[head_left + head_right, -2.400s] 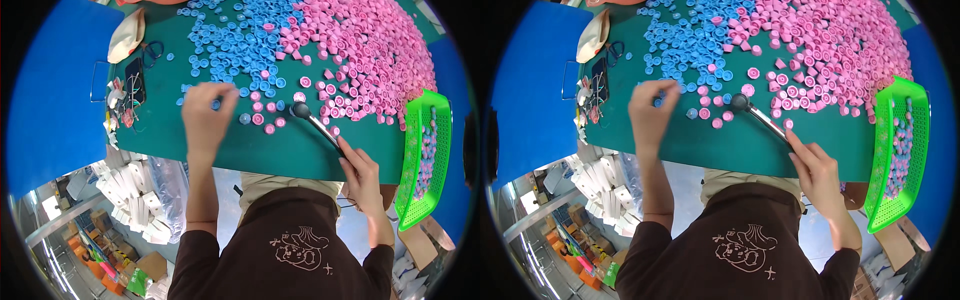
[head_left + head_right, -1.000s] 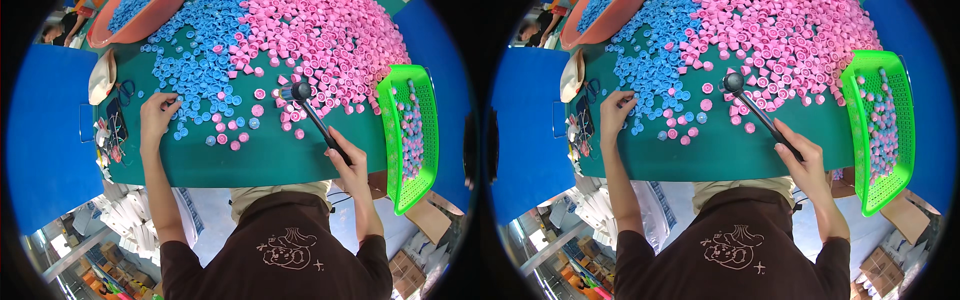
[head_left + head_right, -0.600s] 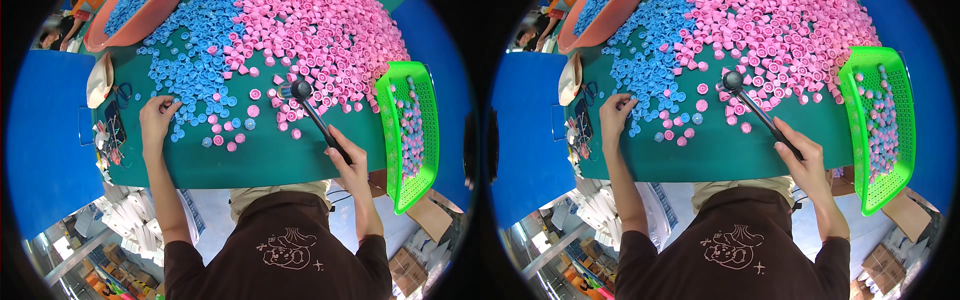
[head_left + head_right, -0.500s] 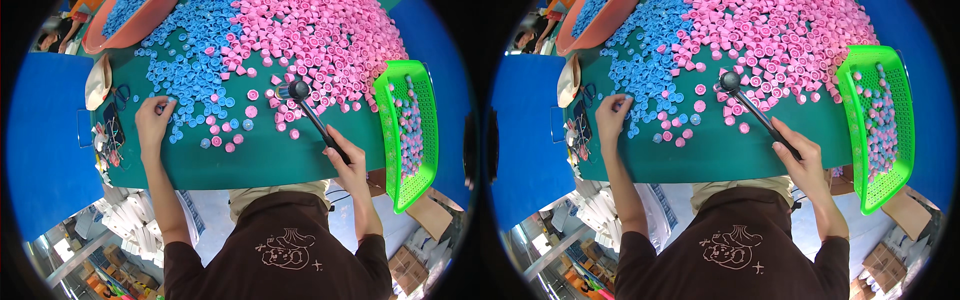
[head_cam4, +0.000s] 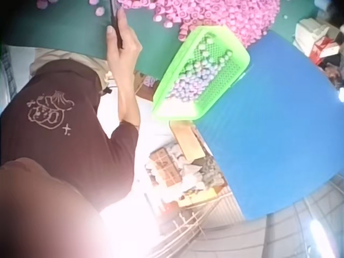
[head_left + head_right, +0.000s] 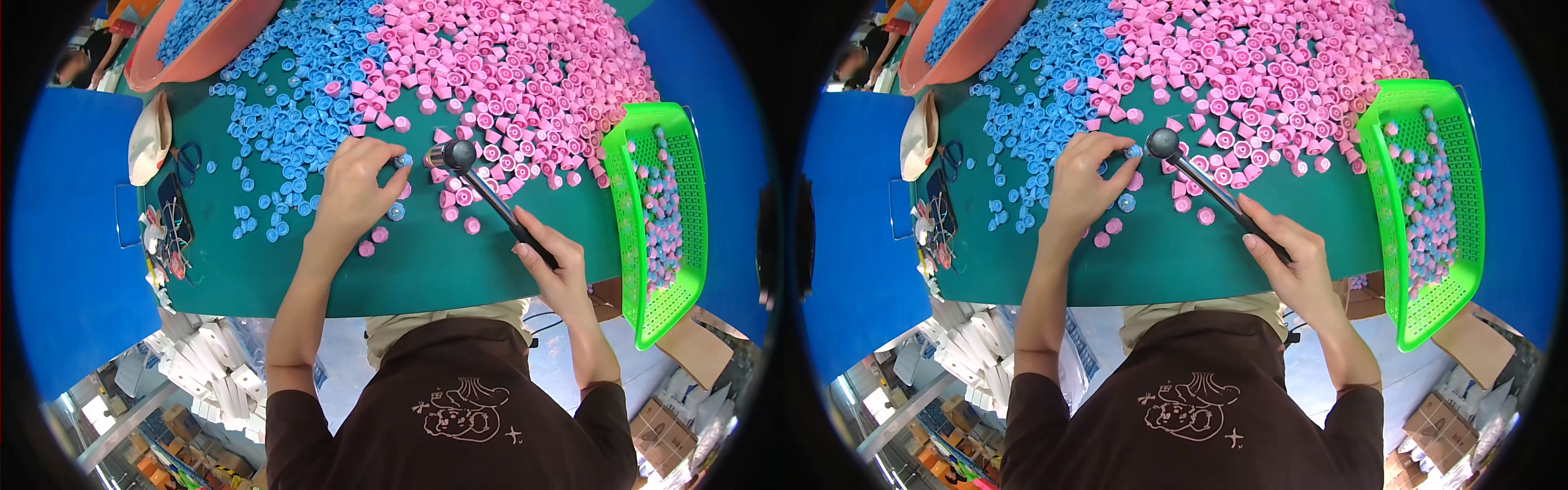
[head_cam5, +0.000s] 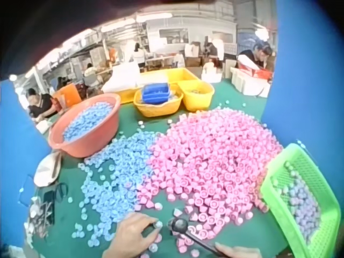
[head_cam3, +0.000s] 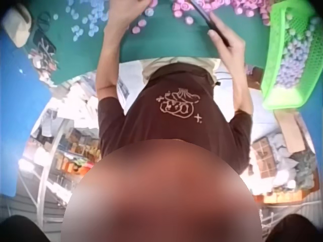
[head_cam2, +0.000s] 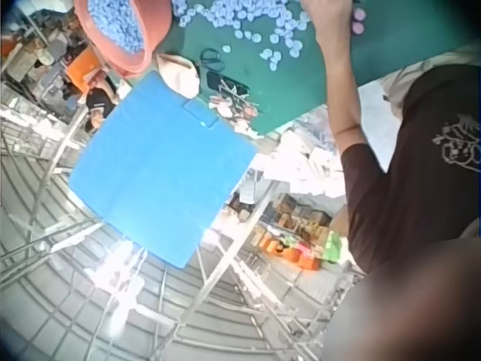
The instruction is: Manually assembling and sorting small pink and blue plastic parts using a mallet on a factory workbench.
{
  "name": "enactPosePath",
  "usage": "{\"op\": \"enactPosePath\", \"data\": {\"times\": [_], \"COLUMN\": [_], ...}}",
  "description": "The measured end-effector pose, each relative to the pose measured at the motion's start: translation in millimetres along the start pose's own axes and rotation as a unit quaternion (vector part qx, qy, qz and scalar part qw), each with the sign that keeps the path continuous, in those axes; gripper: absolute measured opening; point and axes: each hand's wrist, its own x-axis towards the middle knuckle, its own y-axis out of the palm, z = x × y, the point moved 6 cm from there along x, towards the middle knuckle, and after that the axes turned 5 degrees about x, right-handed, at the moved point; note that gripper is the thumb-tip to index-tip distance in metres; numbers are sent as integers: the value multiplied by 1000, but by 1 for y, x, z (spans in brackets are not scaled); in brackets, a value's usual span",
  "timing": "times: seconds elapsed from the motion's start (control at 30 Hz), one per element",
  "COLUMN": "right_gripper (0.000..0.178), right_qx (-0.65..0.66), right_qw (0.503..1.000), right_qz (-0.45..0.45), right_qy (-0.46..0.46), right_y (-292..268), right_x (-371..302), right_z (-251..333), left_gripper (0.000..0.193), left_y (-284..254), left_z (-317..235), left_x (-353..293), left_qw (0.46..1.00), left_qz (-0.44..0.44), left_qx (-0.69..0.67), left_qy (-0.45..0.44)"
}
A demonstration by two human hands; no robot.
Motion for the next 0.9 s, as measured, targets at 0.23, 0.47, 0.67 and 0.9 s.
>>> {"op": "enactPosePath", "data": {"times": [0.23, 0.47, 0.67, 0.9], "right_gripper": [43, 46, 42, 42], "right_qx": [-42, -169, -60, 34], "right_qw": [999, 983, 997, 996], "right_qz": [20, 57, 1, -71], "right_qy": [-17, -43, -51, 32], "right_y": [8, 22, 9, -17], "right_x": [11, 32, 29, 16], "right_z": [14, 28, 30, 17], "left_gripper": [24, 22, 22, 33], "left_y": [-8, -69, -97, -73], "left_z": [5, 45, 156, 209], "left_x": [0, -6, 34, 60], "left_qw": [1000, 988, 969, 953], "left_qz": [2, -39, -110, 47], "left_qx": [1, 16, 124, 224], "left_qy": [-16, -149, -183, -198]}}
